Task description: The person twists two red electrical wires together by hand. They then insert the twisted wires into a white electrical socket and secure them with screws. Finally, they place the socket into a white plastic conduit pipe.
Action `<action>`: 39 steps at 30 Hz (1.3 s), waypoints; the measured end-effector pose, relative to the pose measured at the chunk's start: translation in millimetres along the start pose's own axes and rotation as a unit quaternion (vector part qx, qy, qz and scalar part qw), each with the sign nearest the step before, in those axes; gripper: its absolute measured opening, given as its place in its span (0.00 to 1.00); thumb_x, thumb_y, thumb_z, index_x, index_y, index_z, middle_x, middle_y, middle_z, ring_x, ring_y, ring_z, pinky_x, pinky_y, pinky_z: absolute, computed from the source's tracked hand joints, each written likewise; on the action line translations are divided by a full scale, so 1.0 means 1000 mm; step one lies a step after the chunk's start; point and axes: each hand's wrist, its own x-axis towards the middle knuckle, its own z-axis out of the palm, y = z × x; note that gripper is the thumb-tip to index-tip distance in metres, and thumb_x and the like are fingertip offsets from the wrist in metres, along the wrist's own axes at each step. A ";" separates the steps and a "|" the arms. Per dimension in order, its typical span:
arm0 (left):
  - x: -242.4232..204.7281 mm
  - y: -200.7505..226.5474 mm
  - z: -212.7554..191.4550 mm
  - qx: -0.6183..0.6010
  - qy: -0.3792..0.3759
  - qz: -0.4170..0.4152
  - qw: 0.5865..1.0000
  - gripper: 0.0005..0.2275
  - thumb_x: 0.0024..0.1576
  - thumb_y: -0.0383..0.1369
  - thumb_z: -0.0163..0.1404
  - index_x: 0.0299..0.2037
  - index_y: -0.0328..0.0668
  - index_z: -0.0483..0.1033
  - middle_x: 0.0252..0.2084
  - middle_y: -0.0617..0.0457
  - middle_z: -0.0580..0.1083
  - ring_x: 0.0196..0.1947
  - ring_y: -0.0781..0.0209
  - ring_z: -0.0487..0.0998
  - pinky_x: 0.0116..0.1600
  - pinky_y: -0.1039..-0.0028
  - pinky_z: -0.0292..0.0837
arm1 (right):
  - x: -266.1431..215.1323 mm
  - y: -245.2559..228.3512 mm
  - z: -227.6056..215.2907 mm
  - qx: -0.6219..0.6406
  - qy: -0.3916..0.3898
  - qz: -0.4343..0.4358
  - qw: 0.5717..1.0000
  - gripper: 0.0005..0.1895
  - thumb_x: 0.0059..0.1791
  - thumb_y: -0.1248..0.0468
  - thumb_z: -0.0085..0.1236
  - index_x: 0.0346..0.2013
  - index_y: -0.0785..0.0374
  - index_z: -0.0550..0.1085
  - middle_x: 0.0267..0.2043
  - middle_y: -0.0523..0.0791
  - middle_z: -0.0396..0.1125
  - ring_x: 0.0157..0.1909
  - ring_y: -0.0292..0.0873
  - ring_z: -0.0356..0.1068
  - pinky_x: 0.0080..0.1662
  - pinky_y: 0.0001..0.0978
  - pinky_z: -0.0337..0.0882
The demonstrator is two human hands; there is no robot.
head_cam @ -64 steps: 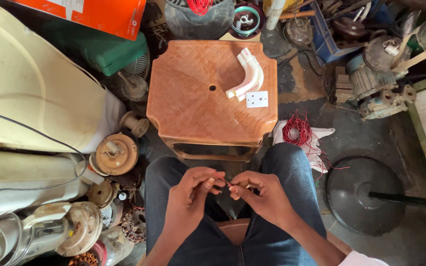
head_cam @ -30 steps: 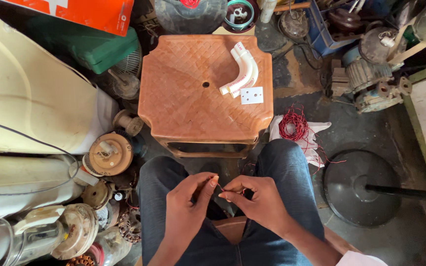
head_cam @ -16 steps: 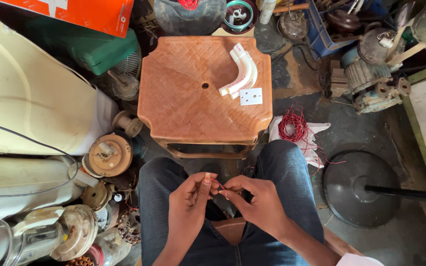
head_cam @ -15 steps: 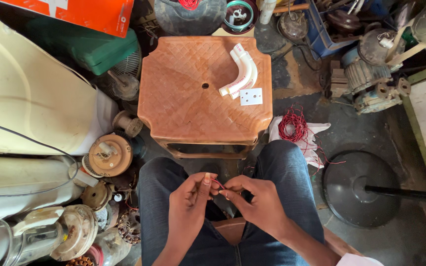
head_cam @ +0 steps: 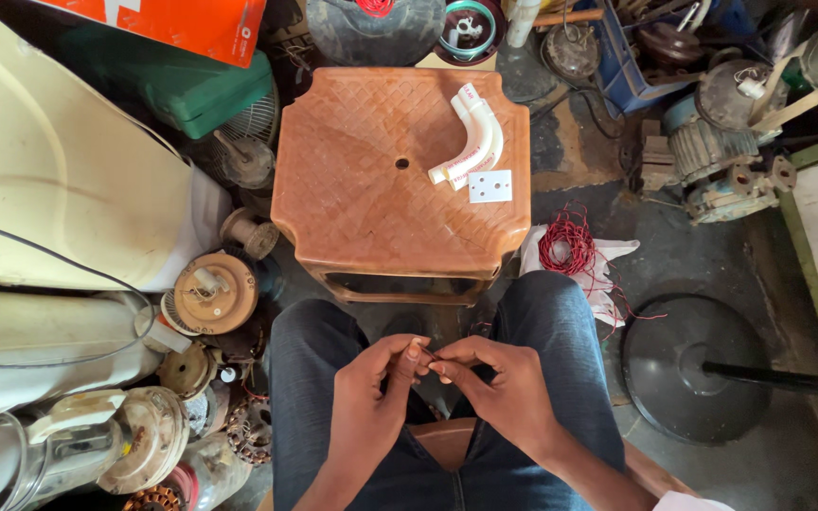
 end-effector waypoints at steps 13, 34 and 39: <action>-0.002 0.001 -0.003 0.021 -0.018 -0.011 1.000 0.12 0.60 0.35 0.53 0.45 0.32 0.82 0.33 0.50 0.82 0.32 0.66 0.83 0.37 0.76 0.78 | -0.002 -0.001 -0.001 -0.086 0.039 -0.085 0.992 0.06 0.44 0.68 0.68 0.34 0.63 0.82 0.31 0.44 0.79 0.31 0.36 0.79 0.32 0.25 0.74; 0.027 -0.036 -0.089 -0.438 0.151 -0.007 0.886 0.09 0.67 0.27 0.49 0.51 0.30 0.77 0.45 0.47 0.78 0.43 0.61 0.78 0.51 0.74 0.72 | 0.022 0.006 -0.035 -0.048 0.069 0.010 0.996 0.07 0.48 0.64 0.64 0.37 0.66 0.81 0.27 0.43 0.78 0.30 0.32 0.76 0.34 0.25 0.75; 0.023 -0.026 -0.065 -0.200 0.094 -0.097 0.971 0.13 0.62 0.30 0.50 0.50 0.28 0.80 0.43 0.45 0.82 0.39 0.61 0.82 0.45 0.73 0.74 | 0.038 0.020 -0.052 0.041 0.181 0.022 0.982 0.09 0.51 0.63 0.61 0.41 0.67 0.80 0.28 0.42 0.76 0.31 0.32 0.74 0.38 0.25 0.76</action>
